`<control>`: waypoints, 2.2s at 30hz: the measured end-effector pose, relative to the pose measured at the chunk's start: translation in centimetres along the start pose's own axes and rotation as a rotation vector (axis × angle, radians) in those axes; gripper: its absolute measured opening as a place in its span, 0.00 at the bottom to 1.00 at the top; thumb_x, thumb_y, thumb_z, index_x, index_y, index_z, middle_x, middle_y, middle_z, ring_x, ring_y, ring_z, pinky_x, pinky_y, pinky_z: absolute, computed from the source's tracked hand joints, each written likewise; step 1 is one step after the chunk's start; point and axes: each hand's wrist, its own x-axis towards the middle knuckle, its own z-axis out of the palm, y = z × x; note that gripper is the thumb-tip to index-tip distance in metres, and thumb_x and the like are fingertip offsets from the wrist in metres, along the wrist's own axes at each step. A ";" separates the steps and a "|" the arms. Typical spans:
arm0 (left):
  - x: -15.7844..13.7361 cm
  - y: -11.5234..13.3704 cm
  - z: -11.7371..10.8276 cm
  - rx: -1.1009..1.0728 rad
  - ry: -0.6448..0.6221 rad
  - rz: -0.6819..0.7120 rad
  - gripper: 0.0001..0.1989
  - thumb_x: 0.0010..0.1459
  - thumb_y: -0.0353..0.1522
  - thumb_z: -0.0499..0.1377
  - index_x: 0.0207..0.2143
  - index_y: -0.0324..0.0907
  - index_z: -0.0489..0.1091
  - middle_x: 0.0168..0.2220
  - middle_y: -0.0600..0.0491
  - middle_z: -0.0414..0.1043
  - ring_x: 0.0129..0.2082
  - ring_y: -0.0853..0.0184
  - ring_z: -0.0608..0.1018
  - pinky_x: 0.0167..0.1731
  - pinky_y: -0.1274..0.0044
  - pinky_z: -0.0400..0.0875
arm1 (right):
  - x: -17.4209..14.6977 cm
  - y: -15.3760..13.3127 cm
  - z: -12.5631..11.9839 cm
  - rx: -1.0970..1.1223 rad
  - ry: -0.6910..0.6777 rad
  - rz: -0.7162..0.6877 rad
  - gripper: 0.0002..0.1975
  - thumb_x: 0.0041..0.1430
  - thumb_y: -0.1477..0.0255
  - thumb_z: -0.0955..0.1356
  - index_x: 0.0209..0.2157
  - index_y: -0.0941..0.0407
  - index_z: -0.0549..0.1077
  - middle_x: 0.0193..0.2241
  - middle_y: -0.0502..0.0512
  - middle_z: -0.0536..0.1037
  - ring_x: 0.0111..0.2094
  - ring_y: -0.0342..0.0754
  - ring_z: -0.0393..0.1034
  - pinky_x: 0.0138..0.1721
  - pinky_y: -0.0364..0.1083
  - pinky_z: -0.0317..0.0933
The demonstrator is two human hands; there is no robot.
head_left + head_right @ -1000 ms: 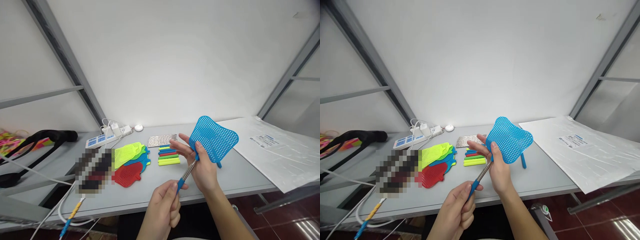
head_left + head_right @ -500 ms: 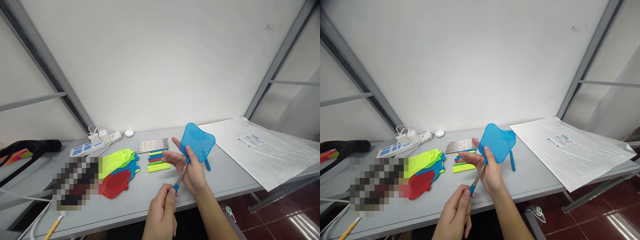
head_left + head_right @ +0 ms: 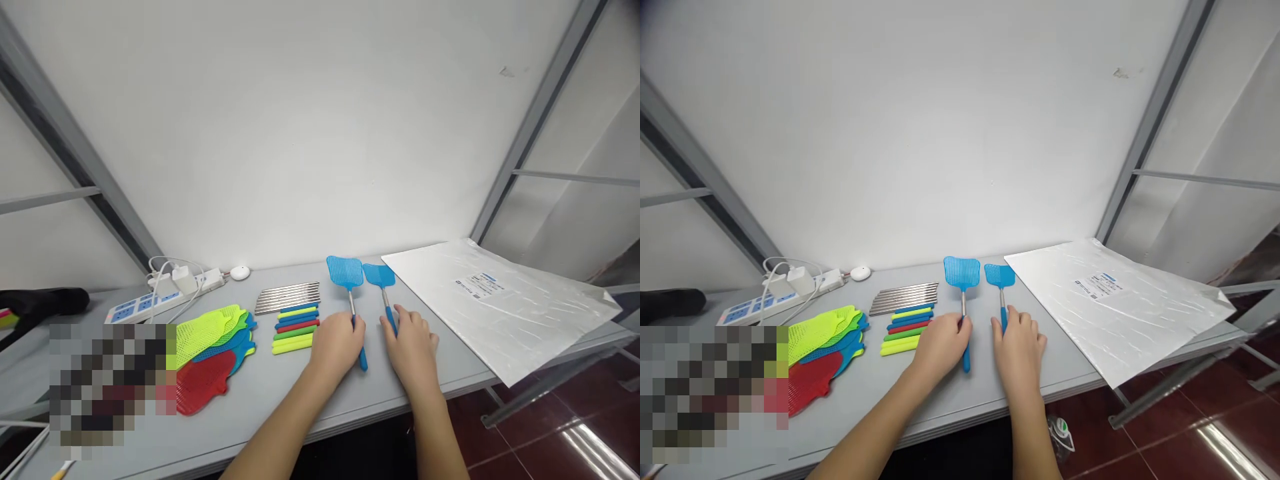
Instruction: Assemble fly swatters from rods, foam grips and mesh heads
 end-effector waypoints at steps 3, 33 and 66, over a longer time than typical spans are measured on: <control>2.9 0.4 1.5 0.091 -0.054 -0.042 0.19 0.63 0.36 0.49 0.27 0.38 0.75 0.31 0.42 0.77 0.34 0.54 0.78 0.32 0.70 0.66 | 0.3 0.3 0.7 -0.055 -0.079 -0.037 0.21 0.66 0.65 0.59 0.55 0.59 0.68 0.43 0.65 0.75 0.47 0.61 0.67 0.47 0.58 0.51; -0.1 -1.6 2.2 0.105 -0.011 0.351 0.14 0.66 0.36 0.48 0.50 0.47 0.67 0.43 0.51 0.73 0.43 0.59 0.75 0.41 0.68 0.65 | -0.7 -0.9 0.7 0.077 -0.153 -0.151 0.17 0.65 0.71 0.59 0.52 0.57 0.70 0.34 0.57 0.81 0.39 0.51 0.74 0.47 0.52 0.49; -1.2 -1.8 1.2 -0.108 0.047 0.352 0.17 0.68 0.33 0.46 0.56 0.45 0.63 0.52 0.48 0.68 0.48 0.62 0.74 0.45 0.71 0.69 | -0.7 -0.7 0.0 0.298 -0.098 -0.083 0.21 0.66 0.69 0.54 0.51 0.56 0.71 0.17 0.48 0.73 0.27 0.52 0.72 0.45 0.51 0.57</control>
